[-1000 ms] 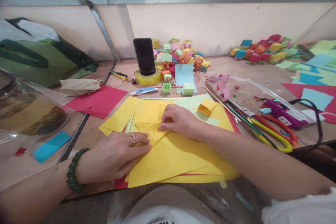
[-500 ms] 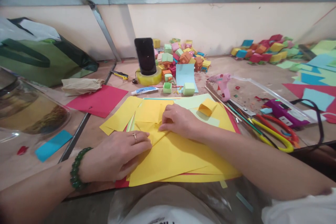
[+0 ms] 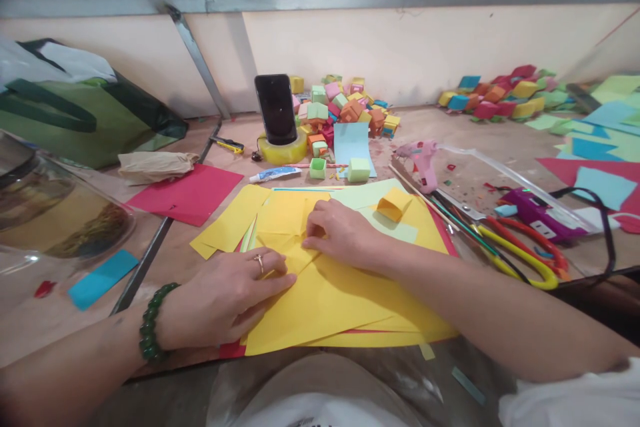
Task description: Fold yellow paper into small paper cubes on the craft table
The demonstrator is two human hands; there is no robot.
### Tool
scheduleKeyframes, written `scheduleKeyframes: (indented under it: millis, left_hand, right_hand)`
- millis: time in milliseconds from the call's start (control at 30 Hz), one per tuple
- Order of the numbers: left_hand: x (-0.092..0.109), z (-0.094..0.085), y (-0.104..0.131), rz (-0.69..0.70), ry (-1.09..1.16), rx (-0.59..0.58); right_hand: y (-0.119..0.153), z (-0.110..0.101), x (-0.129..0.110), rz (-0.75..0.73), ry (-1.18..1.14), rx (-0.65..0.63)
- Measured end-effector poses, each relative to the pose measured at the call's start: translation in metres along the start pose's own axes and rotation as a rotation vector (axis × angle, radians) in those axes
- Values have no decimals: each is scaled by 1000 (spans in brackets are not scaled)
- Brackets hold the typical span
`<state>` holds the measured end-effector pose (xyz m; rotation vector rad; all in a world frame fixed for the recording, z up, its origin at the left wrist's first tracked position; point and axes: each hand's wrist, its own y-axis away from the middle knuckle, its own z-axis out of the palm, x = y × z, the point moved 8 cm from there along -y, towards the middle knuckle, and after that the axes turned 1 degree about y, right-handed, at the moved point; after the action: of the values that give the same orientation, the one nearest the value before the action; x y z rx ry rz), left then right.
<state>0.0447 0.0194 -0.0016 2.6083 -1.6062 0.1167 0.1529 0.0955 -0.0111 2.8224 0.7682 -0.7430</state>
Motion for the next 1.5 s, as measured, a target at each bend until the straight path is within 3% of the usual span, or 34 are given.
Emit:
scheduleKeyframes:
  millis: [133,400,733,867,1033,1333,1500]
  left_hand:
    - [0,0,0,-4,15,8]
    - [0,-1,0,1,22,7]
    - [1,-1,0,12,30,13]
    - [1,-4,0,9,30,14]
    - [3,-7,-1,17,34,19]
    - [1,-5,1,6,46,41]
    - [2,-9,-1,3,47,106]
  right_hand:
    - [5,-2,-2,-26,4,51]
    - [15,-4,-9,6,83,-13]
    - [14,-10,25,-9,46,-98]
    - [17,-14,14,-4,12,-130]
    - [17,-18,0,94,116,-46]
    - [20,-14,23,-57,57,-197]
    - [25,-29,0,-199,119,-108]
